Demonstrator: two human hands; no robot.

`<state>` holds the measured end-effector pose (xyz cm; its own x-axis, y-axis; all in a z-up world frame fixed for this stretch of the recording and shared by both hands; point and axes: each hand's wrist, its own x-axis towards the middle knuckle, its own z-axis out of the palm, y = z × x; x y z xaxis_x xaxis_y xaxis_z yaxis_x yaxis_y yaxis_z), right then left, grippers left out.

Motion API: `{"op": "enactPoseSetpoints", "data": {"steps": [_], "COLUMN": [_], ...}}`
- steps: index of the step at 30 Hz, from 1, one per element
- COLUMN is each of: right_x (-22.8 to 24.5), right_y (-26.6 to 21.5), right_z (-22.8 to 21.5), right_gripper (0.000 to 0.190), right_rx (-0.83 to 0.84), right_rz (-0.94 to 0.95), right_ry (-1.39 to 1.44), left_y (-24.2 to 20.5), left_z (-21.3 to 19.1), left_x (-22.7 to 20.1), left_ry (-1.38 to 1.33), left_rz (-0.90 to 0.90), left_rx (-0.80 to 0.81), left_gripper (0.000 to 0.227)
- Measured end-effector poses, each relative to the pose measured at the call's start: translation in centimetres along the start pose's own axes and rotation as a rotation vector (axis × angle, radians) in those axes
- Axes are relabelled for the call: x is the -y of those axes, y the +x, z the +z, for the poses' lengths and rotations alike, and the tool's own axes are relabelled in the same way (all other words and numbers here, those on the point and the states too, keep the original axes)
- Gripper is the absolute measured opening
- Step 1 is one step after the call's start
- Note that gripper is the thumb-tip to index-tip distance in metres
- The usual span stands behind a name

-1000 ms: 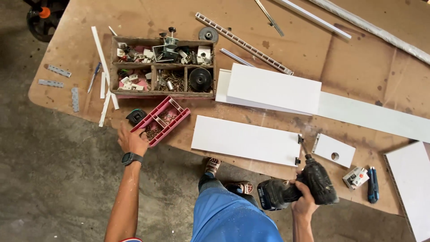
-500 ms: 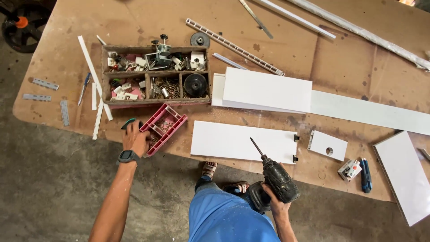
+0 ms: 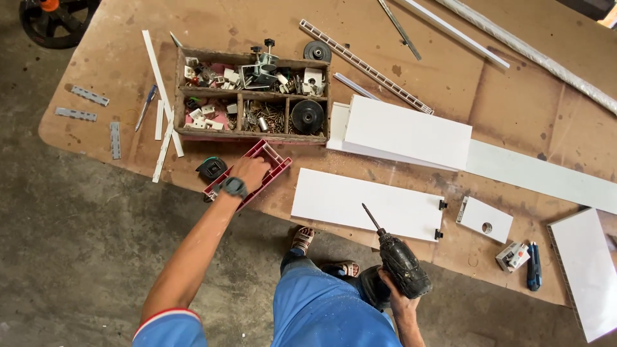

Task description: Drilling screws into white wooden panels to attach hardware in a workshop environment.

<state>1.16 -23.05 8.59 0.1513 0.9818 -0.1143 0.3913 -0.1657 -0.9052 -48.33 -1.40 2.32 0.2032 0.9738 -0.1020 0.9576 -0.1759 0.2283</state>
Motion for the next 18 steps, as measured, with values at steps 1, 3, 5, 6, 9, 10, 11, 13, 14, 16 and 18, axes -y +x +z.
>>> {"op": "enactPoseSetpoints", "data": {"steps": [1,3,5,6,9,10,11,13,14,16,18], "right_x": [0.6,1.3,2.7,3.6,1.8,0.4,0.9,1.7,3.4,6.7,7.2], "right_y": [-0.2,-0.1,-0.3,-0.2,-0.8,-1.2,-1.3,-1.4,-1.3,-1.3,-1.7], "right_z": [0.2,0.6,0.8,1.1,1.0,0.7,0.9,1.2,1.3,1.5,1.4], "right_gripper": [0.025,0.030,0.035,0.049,0.052,0.042,0.042,0.053,0.053,0.080,0.082], "right_rx": [-0.026,-0.023,-0.030,-0.033,-0.037,-0.027,-0.042,-0.041,-0.051,-0.075,-0.080], "right_rz": [0.130,0.104,0.090,0.094,0.068,0.032,0.034,0.070,0.070,0.029,0.034], "right_ry": [0.151,0.159,0.168,0.202,0.194,0.147,0.147,0.221,0.224,0.181,0.199], "left_y": [1.3,2.4,3.2,3.6,3.8,3.9,3.9,3.6,3.6,3.8,4.1], "left_z": [0.7,-0.5,-1.3,-1.7,-1.9,-1.7,-1.9,-2.3,-2.6,-3.4,-1.8], "left_x": [-0.3,-0.6,-1.1,-1.2,-1.3,-1.4,-1.4,-1.3,-1.3,-1.4,-0.3], "left_ry": [0.048,0.089,0.132,0.117,0.096,0.084,0.086,0.040,0.043,0.098,0.160], "left_rz": [-0.054,0.002,0.070,0.077,0.077,0.056,0.072,0.160,0.170,0.215,0.228], "left_rx": [0.298,0.240,0.192,0.258,0.354,0.378,0.377,0.331,0.331,0.373,0.424], "left_gripper": [0.018,0.016,0.014,0.016,0.017,0.017,0.017,0.019,0.019,0.023,0.019]}}
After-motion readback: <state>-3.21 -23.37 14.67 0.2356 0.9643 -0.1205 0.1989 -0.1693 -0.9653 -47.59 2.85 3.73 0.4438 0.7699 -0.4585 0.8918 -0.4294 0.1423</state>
